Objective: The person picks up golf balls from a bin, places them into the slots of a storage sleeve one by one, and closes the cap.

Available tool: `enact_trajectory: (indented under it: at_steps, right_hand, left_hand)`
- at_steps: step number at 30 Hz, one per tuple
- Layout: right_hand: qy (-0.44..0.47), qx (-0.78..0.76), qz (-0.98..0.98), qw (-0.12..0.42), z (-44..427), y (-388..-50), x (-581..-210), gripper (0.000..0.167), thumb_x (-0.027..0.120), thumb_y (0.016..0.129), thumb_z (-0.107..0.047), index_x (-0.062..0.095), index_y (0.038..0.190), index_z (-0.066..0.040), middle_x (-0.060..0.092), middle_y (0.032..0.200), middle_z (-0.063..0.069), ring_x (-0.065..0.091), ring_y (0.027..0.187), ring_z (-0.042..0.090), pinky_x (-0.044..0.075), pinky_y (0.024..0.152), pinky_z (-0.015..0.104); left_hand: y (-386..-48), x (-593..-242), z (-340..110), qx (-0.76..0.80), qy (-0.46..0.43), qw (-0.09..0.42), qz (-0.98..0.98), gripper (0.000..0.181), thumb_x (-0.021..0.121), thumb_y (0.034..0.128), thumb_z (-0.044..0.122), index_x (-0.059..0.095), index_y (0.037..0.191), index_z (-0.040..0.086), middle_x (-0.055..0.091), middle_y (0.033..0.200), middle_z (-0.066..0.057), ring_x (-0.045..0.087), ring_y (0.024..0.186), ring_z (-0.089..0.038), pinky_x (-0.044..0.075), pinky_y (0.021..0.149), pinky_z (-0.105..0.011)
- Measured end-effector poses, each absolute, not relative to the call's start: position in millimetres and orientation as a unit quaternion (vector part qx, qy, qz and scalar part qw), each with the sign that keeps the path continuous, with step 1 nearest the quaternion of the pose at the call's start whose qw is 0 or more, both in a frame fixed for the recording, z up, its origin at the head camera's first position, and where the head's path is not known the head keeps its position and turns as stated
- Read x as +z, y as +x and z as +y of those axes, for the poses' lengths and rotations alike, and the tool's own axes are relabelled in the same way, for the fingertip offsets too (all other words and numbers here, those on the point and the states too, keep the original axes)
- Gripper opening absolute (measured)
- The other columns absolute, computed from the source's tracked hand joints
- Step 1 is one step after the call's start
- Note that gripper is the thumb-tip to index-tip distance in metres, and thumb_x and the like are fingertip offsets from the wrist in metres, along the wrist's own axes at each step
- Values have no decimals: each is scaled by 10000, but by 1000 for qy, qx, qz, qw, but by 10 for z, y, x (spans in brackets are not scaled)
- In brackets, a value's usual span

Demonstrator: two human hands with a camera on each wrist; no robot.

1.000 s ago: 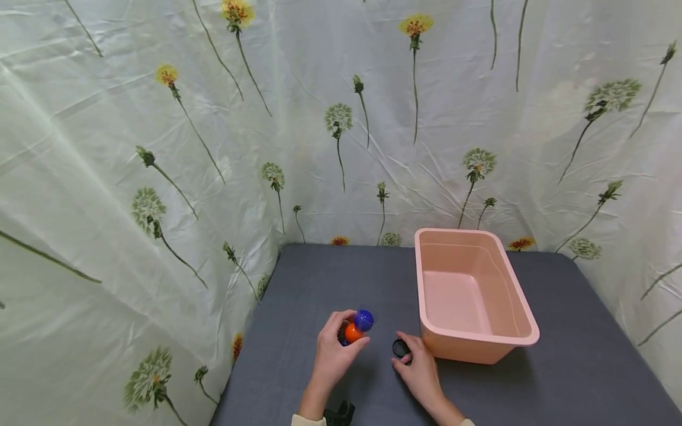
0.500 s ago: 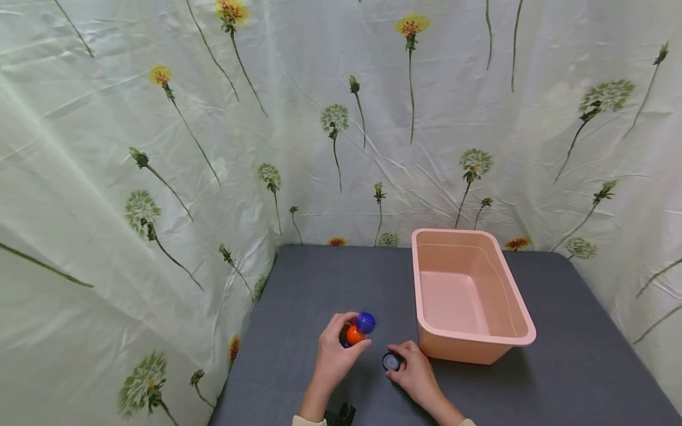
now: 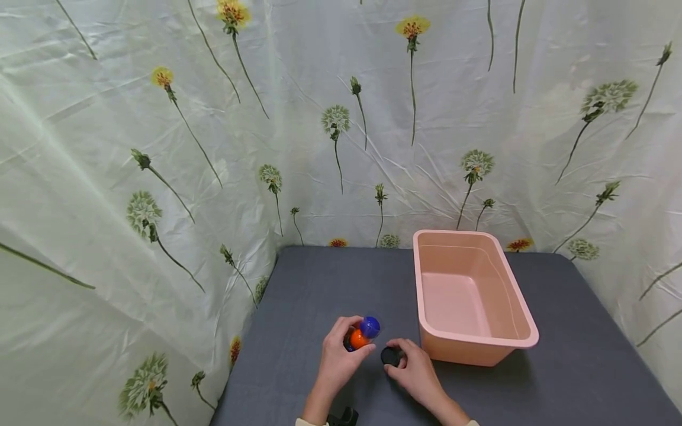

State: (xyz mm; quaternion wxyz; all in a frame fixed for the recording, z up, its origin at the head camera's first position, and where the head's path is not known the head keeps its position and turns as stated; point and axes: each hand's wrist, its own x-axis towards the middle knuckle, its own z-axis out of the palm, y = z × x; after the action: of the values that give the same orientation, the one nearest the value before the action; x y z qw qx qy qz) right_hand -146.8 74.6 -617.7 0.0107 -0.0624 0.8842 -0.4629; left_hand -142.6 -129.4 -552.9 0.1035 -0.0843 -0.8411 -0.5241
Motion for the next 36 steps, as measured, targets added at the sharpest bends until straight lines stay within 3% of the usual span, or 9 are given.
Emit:
enact_trajectory:
  at_steps: [12, 18, 25, 32, 36]
  right_hand:
    - [-52, -518, 851, -68, 663, -1398, -5673, 440, 905, 740, -70, 727, 1108, -232, 680, 1002, -22, 540, 671, 46, 493, 589, 195]
    - [-34, -541, 836, -85, 629, -1362, -5487, 472, 890, 731, -13, 730, 1129, -209, 666, 1006, 2, 579, 704, 70, 552, 603, 200]
    - [-39, -566, 818, -97, 627, -1328, -5314, 507, 872, 729, 68, 749, 1144, -197, 674, 1036, 28, 664, 772, 65, 600, 707, 188]
    - [-64, -607, 791, -54, 697, -1307, -5215, 548, 881, 763, 27, 731, 1215, -245, 701, 1164, 84, 691, 758, 103, 601, 667, 220]
    - [-68, -620, 782, -18, 767, -1314, -5164, 535, 896, 792, -79, 702, 1265, -237, 730, 1218, 126, 701, 739, 109, 600, 661, 224]
  left_hand:
    - [-1409, -5558, -1292, -511, -106, 114, -845, 546, 928, 775, 184, 668, 1244, 286, 674, 1171, 58, 662, 1033, -108, 588, 940, -284]
    - [-1391, -5559, -1310, -509, -115, 103, -847, 532, 914, 793, 180, 664, 1248, 295, 672, 1180, 56, 661, 1043, -114, 586, 940, -278]
    - [-1384, -5560, -1317, -504, -124, 101, -849, 518, 906, 804, 186, 668, 1251, 295, 673, 1191, 56, 655, 1064, -116, 583, 967, -281]
    - [-1383, -5553, -1316, -502, -133, 94, -850, 519, 909, 798, 208, 672, 1251, 297, 670, 1173, 64, 639, 1043, -89, 576, 957, -261]
    - [-1383, -5549, -1310, -510, -140, 87, -844, 531, 909, 793, 184, 673, 1253, 302, 667, 1161, 63, 632, 1029, -87, 573, 947, -249]
